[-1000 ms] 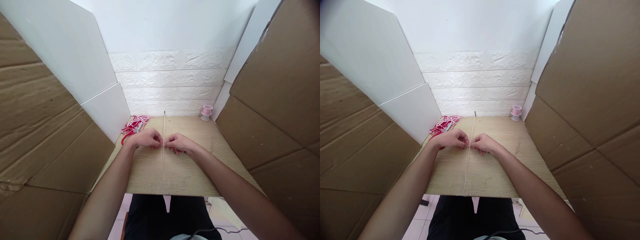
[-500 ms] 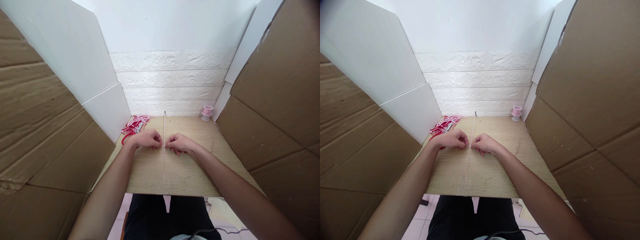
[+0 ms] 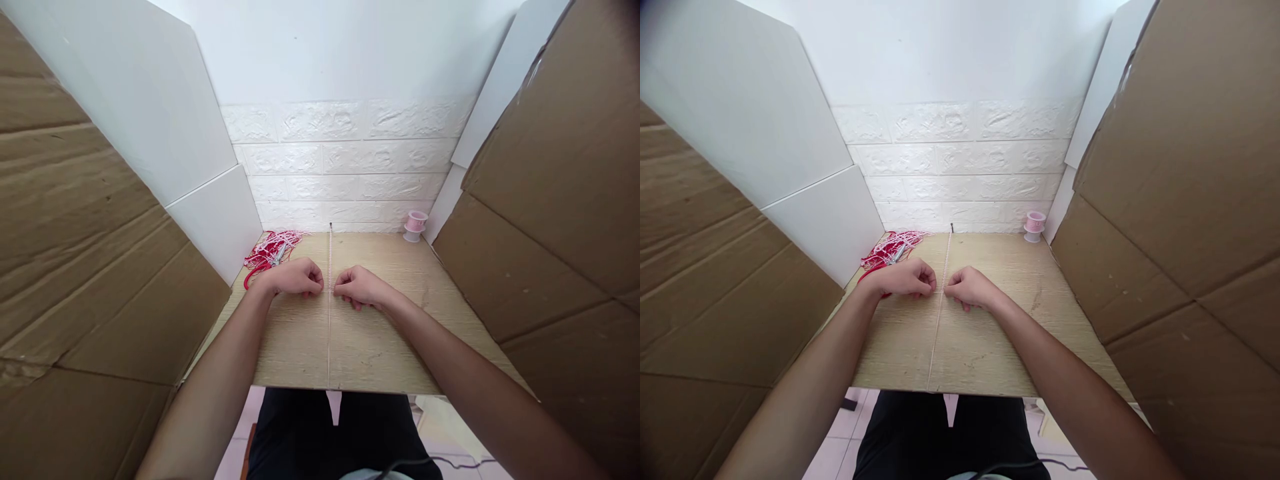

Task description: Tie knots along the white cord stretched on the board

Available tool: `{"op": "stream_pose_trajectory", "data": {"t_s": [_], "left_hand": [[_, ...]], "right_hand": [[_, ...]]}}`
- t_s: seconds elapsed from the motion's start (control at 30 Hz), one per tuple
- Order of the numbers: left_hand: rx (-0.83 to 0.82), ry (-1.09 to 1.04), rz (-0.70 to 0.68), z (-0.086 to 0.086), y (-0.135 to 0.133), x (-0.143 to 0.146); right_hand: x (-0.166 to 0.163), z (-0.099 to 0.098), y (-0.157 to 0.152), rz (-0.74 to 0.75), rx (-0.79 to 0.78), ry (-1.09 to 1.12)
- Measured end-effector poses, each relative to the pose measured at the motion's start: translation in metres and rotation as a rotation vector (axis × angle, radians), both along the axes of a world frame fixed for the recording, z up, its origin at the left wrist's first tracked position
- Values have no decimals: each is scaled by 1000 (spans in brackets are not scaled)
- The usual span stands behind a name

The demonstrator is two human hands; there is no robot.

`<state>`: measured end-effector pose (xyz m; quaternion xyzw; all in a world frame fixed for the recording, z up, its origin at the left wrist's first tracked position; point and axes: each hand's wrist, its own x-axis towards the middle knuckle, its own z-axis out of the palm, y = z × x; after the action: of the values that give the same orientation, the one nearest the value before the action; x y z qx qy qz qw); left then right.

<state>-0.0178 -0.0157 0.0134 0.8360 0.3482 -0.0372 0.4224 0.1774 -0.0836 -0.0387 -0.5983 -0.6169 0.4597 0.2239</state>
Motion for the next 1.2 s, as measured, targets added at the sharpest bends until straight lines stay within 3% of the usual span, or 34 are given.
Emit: {"op": "stream_pose_trajectory", "data": {"t_s": [0.53,0.77,1.0,1.2], "left_hand": [[34,17,0,-4,3,-2],[-43,48,18,-2,3,-3],[-41,25,46,2,-4,1],[22,4,26,1,-6,8]], "right_hand": [[0,-1,2,-15,131,-101],[10,14,-4,85,416,-281],[9,7,-2,153,400,-263],[3,-1,-2,115,427,-293]]}}
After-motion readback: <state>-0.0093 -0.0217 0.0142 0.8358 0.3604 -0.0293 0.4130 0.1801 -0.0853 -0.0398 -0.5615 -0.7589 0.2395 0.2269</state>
